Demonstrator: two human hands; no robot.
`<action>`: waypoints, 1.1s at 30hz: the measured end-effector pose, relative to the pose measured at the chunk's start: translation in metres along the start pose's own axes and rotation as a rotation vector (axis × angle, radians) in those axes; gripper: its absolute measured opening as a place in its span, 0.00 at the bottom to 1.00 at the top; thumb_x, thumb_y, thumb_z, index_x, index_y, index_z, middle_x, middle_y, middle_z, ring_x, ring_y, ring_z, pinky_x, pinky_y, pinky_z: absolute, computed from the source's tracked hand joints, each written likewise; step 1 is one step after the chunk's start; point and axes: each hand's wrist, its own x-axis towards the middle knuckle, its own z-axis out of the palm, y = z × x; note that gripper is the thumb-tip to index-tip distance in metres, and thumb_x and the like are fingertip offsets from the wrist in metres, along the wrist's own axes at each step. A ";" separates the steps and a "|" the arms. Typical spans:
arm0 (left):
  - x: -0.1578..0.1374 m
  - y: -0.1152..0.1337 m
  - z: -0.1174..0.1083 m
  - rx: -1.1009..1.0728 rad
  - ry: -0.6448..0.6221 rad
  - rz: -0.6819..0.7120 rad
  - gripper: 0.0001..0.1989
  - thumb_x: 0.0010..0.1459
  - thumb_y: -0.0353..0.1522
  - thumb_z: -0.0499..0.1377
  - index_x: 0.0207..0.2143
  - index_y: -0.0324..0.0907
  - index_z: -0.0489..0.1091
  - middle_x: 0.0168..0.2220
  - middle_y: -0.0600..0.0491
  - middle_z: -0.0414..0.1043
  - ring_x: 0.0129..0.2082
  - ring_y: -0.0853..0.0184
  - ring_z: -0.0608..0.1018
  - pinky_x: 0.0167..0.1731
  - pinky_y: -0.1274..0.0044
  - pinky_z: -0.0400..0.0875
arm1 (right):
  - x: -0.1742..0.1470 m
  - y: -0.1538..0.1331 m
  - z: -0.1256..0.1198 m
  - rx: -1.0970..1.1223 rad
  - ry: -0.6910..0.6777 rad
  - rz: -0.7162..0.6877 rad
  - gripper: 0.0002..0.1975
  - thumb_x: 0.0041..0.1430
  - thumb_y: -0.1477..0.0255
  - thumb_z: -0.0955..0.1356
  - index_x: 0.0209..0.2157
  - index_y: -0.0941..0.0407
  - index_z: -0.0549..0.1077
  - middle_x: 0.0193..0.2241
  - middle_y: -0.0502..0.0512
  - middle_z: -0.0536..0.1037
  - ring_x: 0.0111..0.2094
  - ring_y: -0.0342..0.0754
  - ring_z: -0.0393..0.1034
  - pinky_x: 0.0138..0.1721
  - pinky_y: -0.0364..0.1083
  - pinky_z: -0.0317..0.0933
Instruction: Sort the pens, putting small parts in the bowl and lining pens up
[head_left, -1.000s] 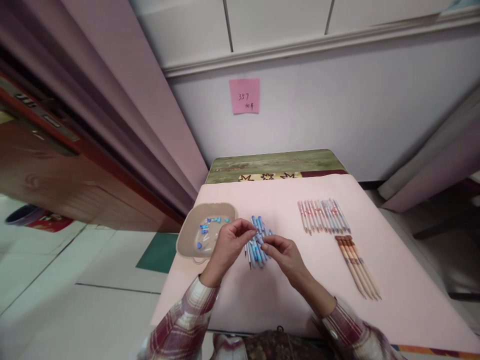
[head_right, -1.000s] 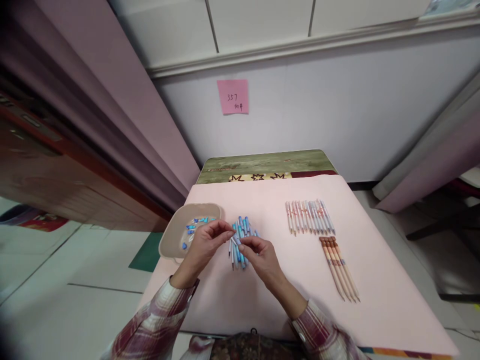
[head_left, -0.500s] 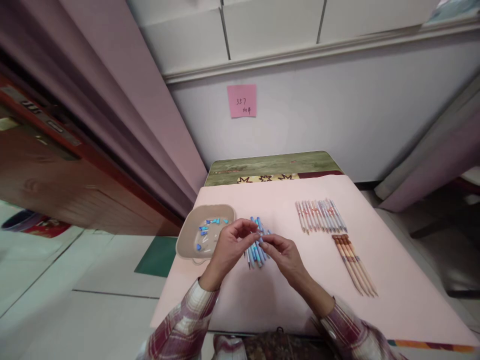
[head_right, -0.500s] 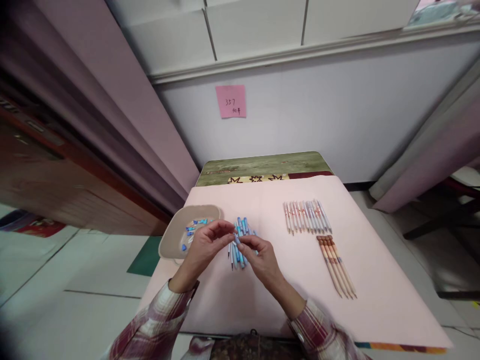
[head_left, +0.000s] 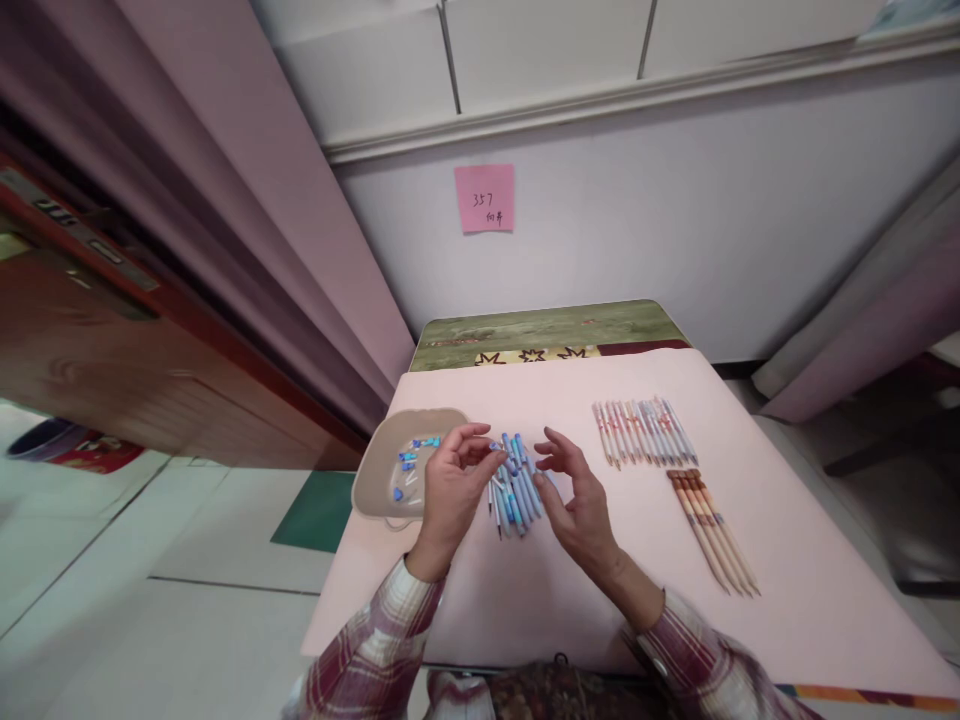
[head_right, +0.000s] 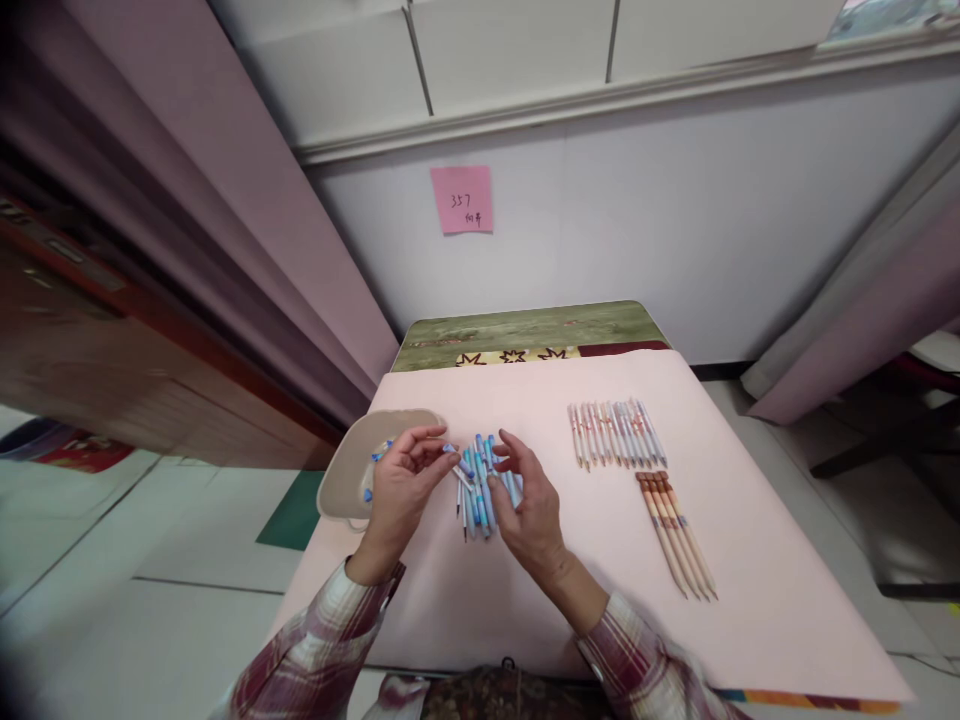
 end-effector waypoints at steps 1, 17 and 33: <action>0.001 0.000 0.001 -0.035 0.010 -0.014 0.20 0.46 0.33 0.68 0.43 0.41 0.69 0.32 0.53 0.74 0.33 0.68 0.76 0.37 0.77 0.70 | 0.000 -0.002 0.000 -0.044 0.001 -0.054 0.25 0.60 0.74 0.65 0.59 0.51 0.62 0.48 0.58 0.72 0.44 0.50 0.71 0.47 0.52 0.66; 0.001 -0.002 0.005 -0.080 0.016 -0.020 0.22 0.46 0.32 0.68 0.44 0.42 0.68 0.31 0.54 0.73 0.32 0.70 0.76 0.36 0.78 0.69 | -0.001 -0.003 0.007 -0.078 -0.071 -0.148 0.21 0.61 0.77 0.63 0.55 0.49 0.68 0.48 0.57 0.72 0.46 0.50 0.70 0.49 0.52 0.66; 0.000 0.002 0.011 -0.152 -0.008 -0.112 0.21 0.44 0.31 0.69 0.42 0.41 0.69 0.30 0.56 0.73 0.32 0.71 0.76 0.36 0.78 0.69 | 0.000 0.003 0.014 0.159 -0.116 0.183 0.09 0.57 0.67 0.69 0.38 0.56 0.76 0.31 0.53 0.79 0.34 0.48 0.73 0.39 0.47 0.68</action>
